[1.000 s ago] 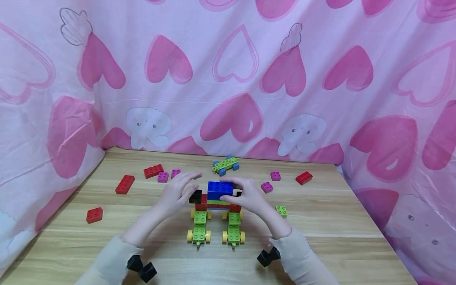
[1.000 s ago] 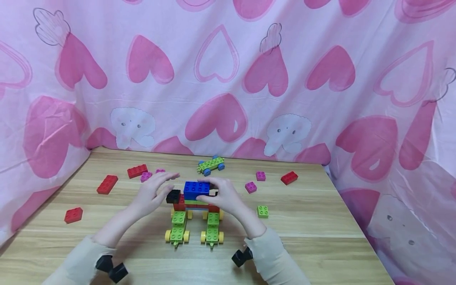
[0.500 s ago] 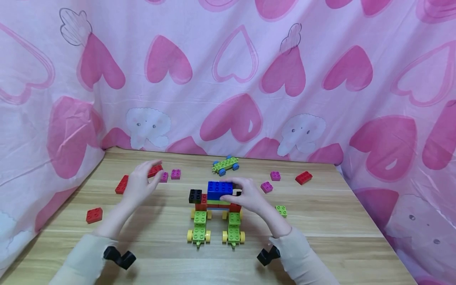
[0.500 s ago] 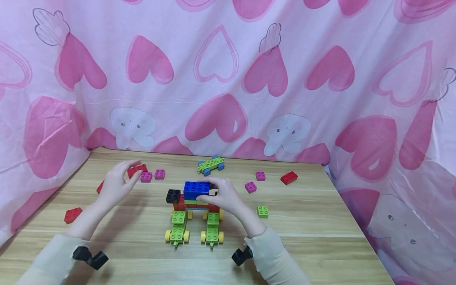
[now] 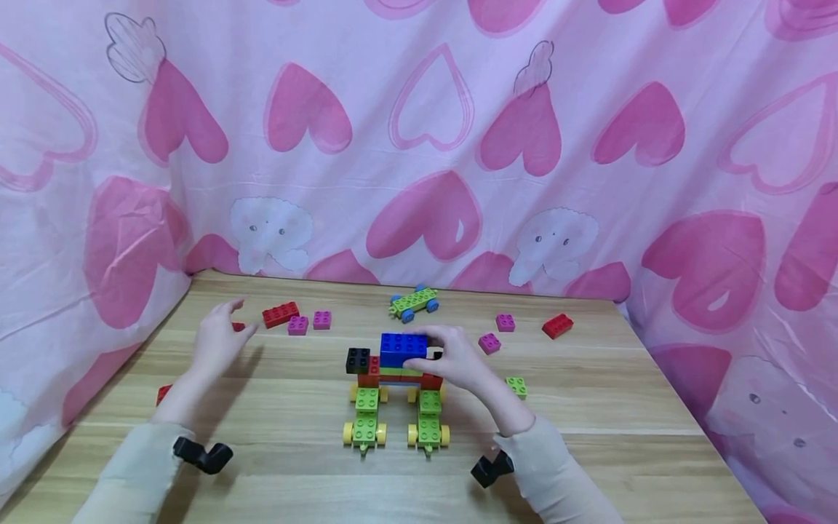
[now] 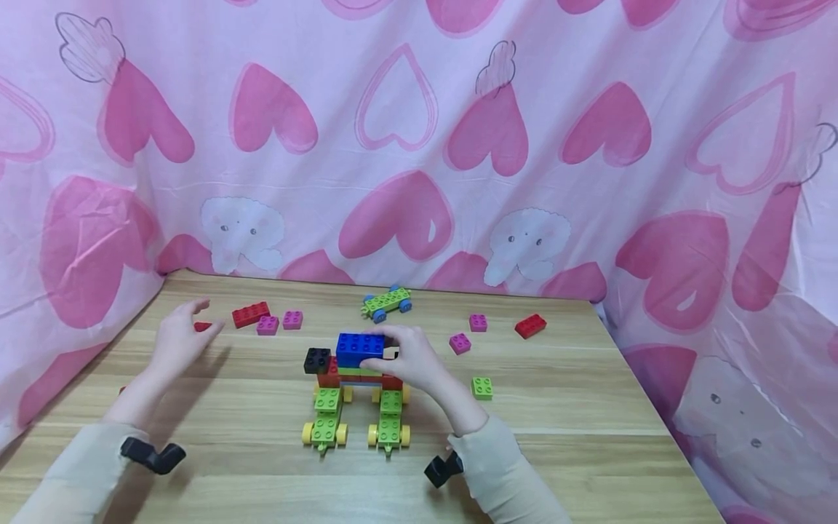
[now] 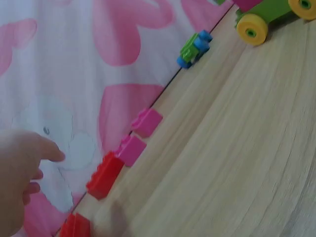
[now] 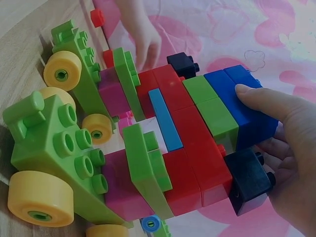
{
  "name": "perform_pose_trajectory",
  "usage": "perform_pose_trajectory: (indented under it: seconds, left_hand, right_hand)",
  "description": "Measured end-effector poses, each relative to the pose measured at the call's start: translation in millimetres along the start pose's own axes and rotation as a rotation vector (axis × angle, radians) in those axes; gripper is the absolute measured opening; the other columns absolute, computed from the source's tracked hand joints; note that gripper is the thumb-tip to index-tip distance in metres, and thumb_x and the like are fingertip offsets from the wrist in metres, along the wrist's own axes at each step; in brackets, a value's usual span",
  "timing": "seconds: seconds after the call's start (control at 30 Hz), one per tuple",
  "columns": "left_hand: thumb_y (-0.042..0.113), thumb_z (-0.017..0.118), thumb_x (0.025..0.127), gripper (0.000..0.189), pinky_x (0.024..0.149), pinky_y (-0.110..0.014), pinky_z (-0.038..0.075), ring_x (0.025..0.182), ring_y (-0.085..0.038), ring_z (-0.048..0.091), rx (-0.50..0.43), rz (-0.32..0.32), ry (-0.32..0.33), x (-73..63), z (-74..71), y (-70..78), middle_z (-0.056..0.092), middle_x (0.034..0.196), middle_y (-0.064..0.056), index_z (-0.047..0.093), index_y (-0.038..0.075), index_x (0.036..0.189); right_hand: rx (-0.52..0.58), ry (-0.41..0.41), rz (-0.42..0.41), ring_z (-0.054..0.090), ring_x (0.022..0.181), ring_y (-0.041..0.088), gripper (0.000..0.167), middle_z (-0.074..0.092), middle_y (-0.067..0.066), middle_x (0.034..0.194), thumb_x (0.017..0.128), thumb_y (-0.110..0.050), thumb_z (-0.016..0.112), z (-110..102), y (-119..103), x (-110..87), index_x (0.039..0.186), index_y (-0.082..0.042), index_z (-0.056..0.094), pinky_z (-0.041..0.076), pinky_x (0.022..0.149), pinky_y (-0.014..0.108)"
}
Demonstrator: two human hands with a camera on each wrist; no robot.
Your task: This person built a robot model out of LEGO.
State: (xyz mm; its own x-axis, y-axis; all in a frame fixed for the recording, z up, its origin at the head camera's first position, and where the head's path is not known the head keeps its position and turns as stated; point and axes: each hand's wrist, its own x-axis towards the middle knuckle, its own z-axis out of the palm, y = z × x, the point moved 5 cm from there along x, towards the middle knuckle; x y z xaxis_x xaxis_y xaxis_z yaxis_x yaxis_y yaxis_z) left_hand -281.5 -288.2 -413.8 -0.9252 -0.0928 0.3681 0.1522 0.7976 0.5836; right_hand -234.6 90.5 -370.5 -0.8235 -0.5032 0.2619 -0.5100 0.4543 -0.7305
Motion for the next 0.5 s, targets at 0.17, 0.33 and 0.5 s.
perform_pose_trajectory:
  seconds: [0.17,0.33,0.5]
  left_hand:
    - [0.017,0.068,0.089,0.064,0.102,-0.065,0.036,0.122,-0.056,0.042,0.039,-0.083,-0.073,1.3,5.1,-18.3,0.046,0.132,-0.041,0.041,-0.017,0.135]
    - [0.018,0.072,0.084,0.072,0.1,-0.064,0.039,0.119,-0.057,0.044,0.076,-0.119,-0.122,1.3,6.7,-30.3,0.046,0.129,-0.043,0.039,-0.02,0.134]
    - [0.019,0.073,0.081,0.075,0.097,-0.064,0.04,0.115,-0.058,0.045,0.106,-0.156,-0.179,-0.7,6.5,-38.5,0.045,0.127,-0.044,0.037,-0.022,0.132]
  right_hand:
    - [0.004,0.0,-0.015,0.069,0.101,0.026,0.042,0.072,0.013,0.112,0.084,-0.02,0.077,-1,-3,-0.9,0.121,-0.002,0.065,0.058,0.088,0.039]
    - [0.004,0.002,-0.03,0.07,0.1,0.025,0.041,0.072,0.013,0.11,0.084,-0.019,0.077,0,-2,-0.9,0.12,-0.002,0.066,0.058,0.086,0.035]
    - [0.009,0.001,-0.047,0.07,0.098,0.025,0.041,0.072,0.014,0.109,0.084,-0.018,0.077,0,-1,-0.4,0.12,-0.001,0.065,0.059,0.085,0.033]
